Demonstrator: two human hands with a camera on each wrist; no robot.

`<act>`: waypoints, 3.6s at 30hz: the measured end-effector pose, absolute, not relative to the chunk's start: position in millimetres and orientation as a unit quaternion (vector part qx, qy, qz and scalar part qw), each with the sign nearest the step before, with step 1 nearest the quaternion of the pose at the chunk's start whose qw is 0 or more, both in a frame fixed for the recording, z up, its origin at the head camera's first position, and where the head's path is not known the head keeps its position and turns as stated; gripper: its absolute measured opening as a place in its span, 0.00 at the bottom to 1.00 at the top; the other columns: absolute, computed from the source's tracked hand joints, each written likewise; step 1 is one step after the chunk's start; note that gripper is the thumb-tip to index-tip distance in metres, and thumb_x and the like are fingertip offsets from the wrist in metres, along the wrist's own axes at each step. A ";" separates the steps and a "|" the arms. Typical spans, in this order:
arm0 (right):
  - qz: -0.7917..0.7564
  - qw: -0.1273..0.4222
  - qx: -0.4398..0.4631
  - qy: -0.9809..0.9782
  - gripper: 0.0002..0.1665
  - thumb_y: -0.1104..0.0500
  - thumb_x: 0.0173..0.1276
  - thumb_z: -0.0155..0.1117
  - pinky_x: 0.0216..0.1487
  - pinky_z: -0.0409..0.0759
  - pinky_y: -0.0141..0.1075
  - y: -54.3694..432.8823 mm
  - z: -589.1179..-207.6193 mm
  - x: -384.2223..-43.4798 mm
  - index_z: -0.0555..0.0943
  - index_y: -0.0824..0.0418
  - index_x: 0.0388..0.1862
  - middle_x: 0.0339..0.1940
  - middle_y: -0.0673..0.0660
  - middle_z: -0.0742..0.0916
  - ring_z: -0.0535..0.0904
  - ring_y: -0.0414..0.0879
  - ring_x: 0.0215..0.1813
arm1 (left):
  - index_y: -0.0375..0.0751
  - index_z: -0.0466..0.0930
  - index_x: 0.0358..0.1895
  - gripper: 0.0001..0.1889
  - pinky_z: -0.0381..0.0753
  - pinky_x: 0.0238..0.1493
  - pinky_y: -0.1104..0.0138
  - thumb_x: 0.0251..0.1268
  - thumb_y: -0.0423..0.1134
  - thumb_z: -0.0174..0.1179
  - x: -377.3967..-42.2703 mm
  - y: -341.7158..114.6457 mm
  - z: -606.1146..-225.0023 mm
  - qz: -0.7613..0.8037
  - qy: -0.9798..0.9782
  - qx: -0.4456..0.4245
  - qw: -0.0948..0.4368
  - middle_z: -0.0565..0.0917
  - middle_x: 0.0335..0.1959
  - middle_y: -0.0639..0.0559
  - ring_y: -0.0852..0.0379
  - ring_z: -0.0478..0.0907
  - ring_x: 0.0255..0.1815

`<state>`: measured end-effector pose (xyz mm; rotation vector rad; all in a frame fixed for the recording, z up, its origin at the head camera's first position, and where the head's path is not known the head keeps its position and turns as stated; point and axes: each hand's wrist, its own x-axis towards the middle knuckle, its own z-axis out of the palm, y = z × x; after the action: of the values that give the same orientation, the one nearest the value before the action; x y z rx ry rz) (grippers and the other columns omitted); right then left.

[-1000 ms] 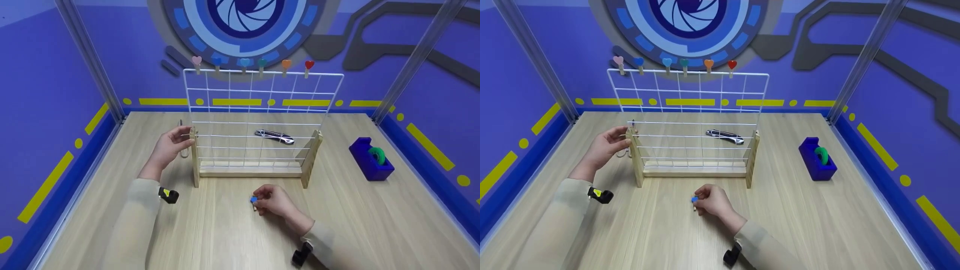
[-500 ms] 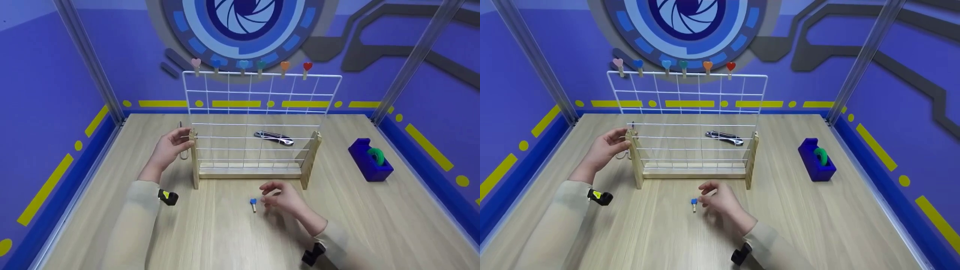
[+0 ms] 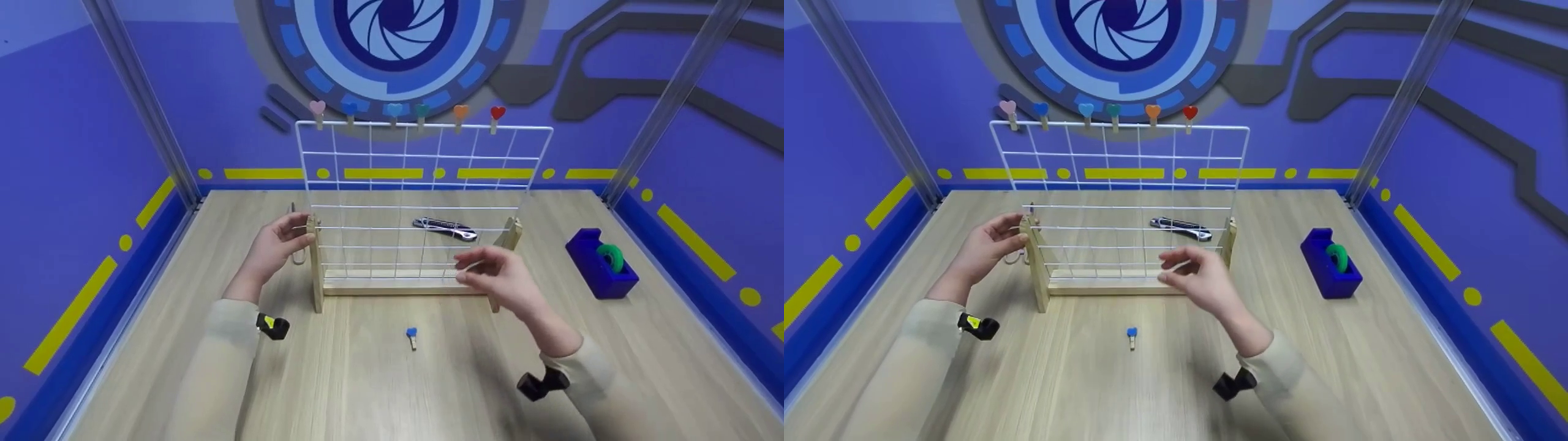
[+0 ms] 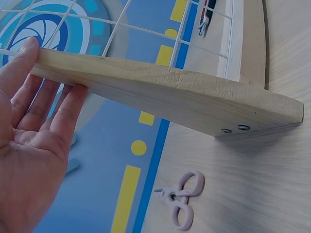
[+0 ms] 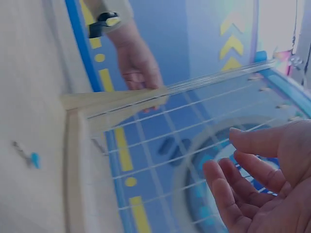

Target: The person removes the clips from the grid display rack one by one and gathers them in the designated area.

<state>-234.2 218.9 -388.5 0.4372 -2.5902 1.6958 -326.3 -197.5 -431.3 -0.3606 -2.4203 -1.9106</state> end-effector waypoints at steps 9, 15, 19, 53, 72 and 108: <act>0.572 0.095 0.174 -0.796 0.16 0.68 0.67 0.71 0.43 0.87 0.28 236.3 -311.4 -243.2 0.83 0.72 0.52 0.42 0.45 0.90 0.86 0.39 0.41 | 0.36 0.73 0.70 0.28 0.82 0.57 0.77 0.69 0.36 0.68 -326.5 -198.1 -431.8 -0.612 -0.783 -0.111 0.017 0.79 0.67 0.37 0.47 0.77 0.67; 0.605 0.142 0.208 -0.755 0.17 0.67 0.66 0.73 0.48 0.87 0.28 243.7 -261.7 -255.5 0.84 0.71 0.53 0.45 0.52 0.91 0.88 0.44 0.47 | 0.37 0.72 0.71 0.28 0.82 0.57 0.77 0.70 0.37 0.67 -326.6 -197.9 -431.7 -0.611 -0.784 -0.112 0.016 0.79 0.67 0.38 0.48 0.77 0.68; 0.611 0.156 0.221 -0.744 0.18 0.64 0.67 0.74 0.51 0.86 0.27 249.2 -233.8 -266.3 0.85 0.67 0.54 0.48 0.54 0.91 0.87 0.45 0.50 | 0.36 0.72 0.71 0.28 0.82 0.57 0.76 0.70 0.36 0.67 -327.2 -197.9 -432.6 -0.613 -0.782 -0.112 0.013 0.78 0.67 0.37 0.48 0.77 0.68; 0.445 0.072 0.150 -0.880 0.22 0.44 0.65 0.75 0.72 0.72 0.51 260.4 -189.4 -339.5 0.90 0.56 0.51 0.41 0.42 0.91 0.82 0.41 0.53 | 0.36 0.73 0.71 0.27 0.82 0.59 0.76 0.71 0.35 0.66 -327.1 -198.7 -432.1 -0.611 -0.784 -0.109 0.009 0.78 0.68 0.38 0.46 0.76 0.69; 0.500 0.158 0.183 -0.832 0.12 0.54 0.65 0.77 0.43 0.79 0.28 253.0 -190.6 -335.0 0.91 0.61 0.41 0.31 0.41 0.91 0.83 0.39 0.39 | 0.36 0.72 0.70 0.27 0.82 0.59 0.76 0.71 0.34 0.66 -326.1 -198.4 -432.0 -0.613 -0.782 -0.110 0.009 0.78 0.68 0.38 0.46 0.76 0.70; 0.539 0.097 0.250 -0.799 0.16 0.66 0.65 0.74 0.38 0.88 0.29 246.3 -256.9 -276.3 0.84 0.69 0.50 0.40 0.49 0.92 0.89 0.43 0.37 | 0.36 0.72 0.71 0.27 0.82 0.58 0.77 0.72 0.35 0.65 -325.9 -197.6 -433.3 -0.613 -0.783 -0.107 0.014 0.78 0.68 0.38 0.47 0.76 0.69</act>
<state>-276.3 246.3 -256.9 0.7391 -2.3654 1.5972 -325.9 -197.6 -433.3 -0.3341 -2.4367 -1.9084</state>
